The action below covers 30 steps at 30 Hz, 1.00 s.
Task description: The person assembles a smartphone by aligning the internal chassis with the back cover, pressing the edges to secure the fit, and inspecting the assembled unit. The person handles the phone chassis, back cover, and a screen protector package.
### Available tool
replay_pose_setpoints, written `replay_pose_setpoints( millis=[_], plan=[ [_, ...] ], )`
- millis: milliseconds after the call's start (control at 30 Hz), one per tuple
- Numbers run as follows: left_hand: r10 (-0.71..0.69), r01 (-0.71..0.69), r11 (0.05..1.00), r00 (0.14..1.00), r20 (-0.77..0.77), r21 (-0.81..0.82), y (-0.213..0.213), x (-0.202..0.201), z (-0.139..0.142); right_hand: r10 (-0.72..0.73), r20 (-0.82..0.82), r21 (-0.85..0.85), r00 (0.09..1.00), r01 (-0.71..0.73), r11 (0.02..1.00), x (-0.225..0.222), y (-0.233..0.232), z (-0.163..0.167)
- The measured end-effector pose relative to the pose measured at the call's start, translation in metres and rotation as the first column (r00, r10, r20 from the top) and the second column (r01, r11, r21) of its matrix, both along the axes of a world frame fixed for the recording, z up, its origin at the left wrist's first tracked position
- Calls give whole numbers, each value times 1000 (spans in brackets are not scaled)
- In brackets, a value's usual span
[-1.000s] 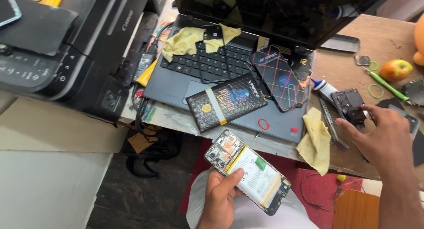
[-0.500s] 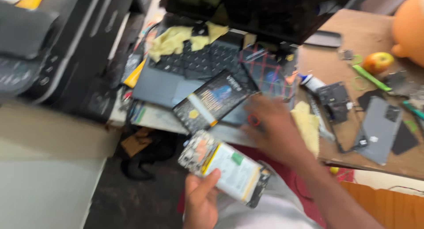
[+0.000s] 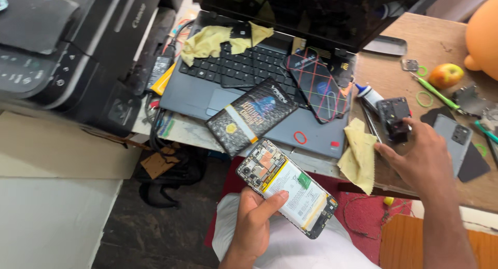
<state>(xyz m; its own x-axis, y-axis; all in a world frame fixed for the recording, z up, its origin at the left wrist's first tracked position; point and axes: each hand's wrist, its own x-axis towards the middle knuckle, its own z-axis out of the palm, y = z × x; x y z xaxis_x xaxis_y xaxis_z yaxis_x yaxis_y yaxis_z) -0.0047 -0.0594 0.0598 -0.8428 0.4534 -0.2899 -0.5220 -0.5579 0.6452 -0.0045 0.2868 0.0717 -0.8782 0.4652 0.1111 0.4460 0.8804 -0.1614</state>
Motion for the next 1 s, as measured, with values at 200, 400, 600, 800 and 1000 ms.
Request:
replay_pose_setpoints(
  millis=[200, 400, 600, 800, 1000],
  plan=[
    [-59, 59, 997, 998, 3, -50, 6, 0, 5, 15, -69, 29, 998, -13, 999, 0, 1, 13],
    [-53, 53, 999, 999, -10, 0, 8, 0, 8, -31, -301, -510, 953, -133, 850, 14, -22, 50],
    [-68, 69, 997, 998, -17, 39, 9, -2, 11, -14, -396, -918, 918, -396, -13, 28, -66, 68],
    [-64, 64, 997, 998, -15, 53, 10, -1, 9, -67, -244, -865, 968, -248, -435, 30, -86, 67],
    [-37, 38, 998, 999, -15, 41, 10, 0, 6, -130, -202, -752, 971, -238, -615, 31, -92, 62]
  ],
)
